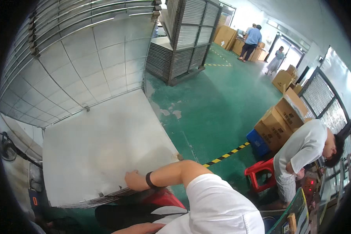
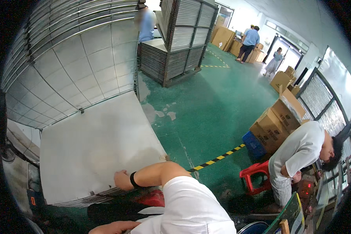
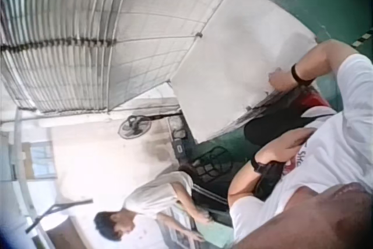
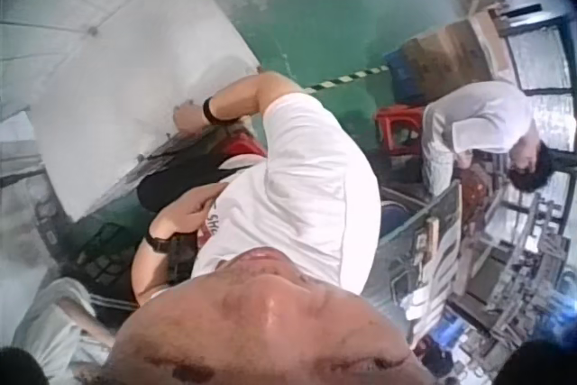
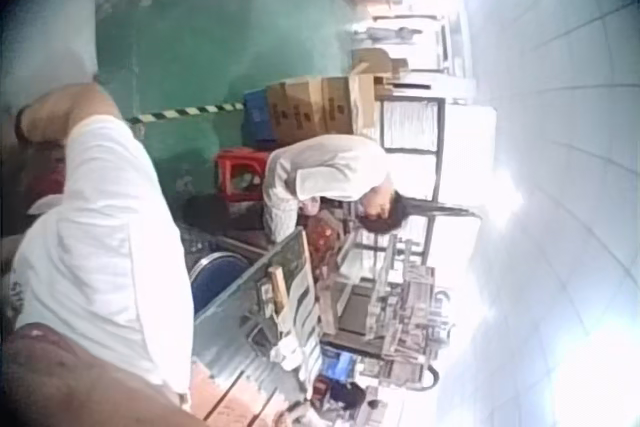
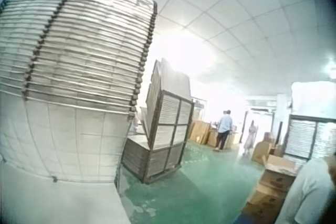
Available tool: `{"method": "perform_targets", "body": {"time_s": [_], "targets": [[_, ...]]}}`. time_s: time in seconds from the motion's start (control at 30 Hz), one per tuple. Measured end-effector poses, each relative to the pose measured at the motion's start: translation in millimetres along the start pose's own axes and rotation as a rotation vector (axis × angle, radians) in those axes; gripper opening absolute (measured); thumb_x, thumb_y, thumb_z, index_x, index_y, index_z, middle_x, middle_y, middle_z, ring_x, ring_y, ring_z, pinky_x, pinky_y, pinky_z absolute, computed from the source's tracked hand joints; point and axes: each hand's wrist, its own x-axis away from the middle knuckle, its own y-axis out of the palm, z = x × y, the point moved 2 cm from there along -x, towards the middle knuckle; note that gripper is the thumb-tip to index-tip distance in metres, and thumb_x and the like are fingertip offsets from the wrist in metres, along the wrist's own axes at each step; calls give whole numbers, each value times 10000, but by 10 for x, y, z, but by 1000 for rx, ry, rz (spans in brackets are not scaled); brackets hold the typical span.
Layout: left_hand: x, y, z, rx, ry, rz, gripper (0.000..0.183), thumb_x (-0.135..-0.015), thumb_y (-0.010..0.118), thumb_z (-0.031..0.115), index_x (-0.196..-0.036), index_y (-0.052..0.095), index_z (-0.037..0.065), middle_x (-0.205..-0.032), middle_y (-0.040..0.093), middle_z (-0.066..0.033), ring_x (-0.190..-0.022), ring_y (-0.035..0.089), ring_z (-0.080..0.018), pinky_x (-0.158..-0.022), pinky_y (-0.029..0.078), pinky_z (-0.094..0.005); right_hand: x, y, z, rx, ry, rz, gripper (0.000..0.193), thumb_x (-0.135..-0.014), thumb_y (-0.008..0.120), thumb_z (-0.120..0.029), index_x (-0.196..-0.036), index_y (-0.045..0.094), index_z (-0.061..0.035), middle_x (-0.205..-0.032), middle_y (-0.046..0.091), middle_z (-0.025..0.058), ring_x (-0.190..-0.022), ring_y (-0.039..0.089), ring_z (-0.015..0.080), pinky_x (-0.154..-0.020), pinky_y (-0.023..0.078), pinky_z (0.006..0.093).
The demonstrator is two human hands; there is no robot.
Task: Aligning transparent overlays with dot patterns onto orange circuit board base plates and checking alignment on a light table.
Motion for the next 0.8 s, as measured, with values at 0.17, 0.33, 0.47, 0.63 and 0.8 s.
{"method": "perform_targets", "body": {"time_s": [0.17, 0.33, 0.47, 0.63, 0.8], "targets": [[187, -144, 79, -97, 132, 112, 492, -845, 449, 128, -1309, 454, -36, -1263, 548, -216, -1164, 523, -332, -968, 398, -370, -776, -1190, -521, 53, -369, -159, 321, -638, 745, -247, -934, 726, -125, -980, 690, 114, -942, 649, 276, -763, 517, 536], [770, -15, 49, -306, 222, 691, 333, -826, 531, 73, -1134, 566, -47, -873, 611, -259, -808, 589, -417, -728, 481, -428, -1396, -2895, -1625, 104, -749, 333, 204, -680, 671, -167, -825, 705, -27, -881, 669, 145, -816, 630, 263, -609, 497, 415], [1106, 699, -222, -263, 3, 1233, 419, -844, 572, 172, -1195, 527, -53, -1050, 606, -270, -969, 582, -403, -836, 469, -431, -988, -3574, -3179, -356, -1264, 588, 193, -707, 650, -158, -837, 615, -19, -832, 589, 142, -781, 600, 299, -646, 492, 407], [811, 1846, -315, -23, -369, 1984, 543, -879, 578, 282, -1269, 453, -73, -1128, 585, -261, -1056, 558, -384, -937, 413, -431, 709, -3213, -4230, -227, -2084, 406, 428, -785, 660, -263, -1100, 532, -2, -1142, 523, 206, -1030, 535, 326, -856, 435, 458], [-21, 3058, 180, 398, -547, 2791, 430, -884, 605, 207, -1221, 502, -40, -1082, 606, -224, -989, 581, -375, -860, 453, -411, 2319, -2532, -4391, 33, -2588, 106, 526, -779, 673, -281, -1204, 498, -25, -1251, 474, 204, -1187, 447, 365, -954, 344, 563]]}}
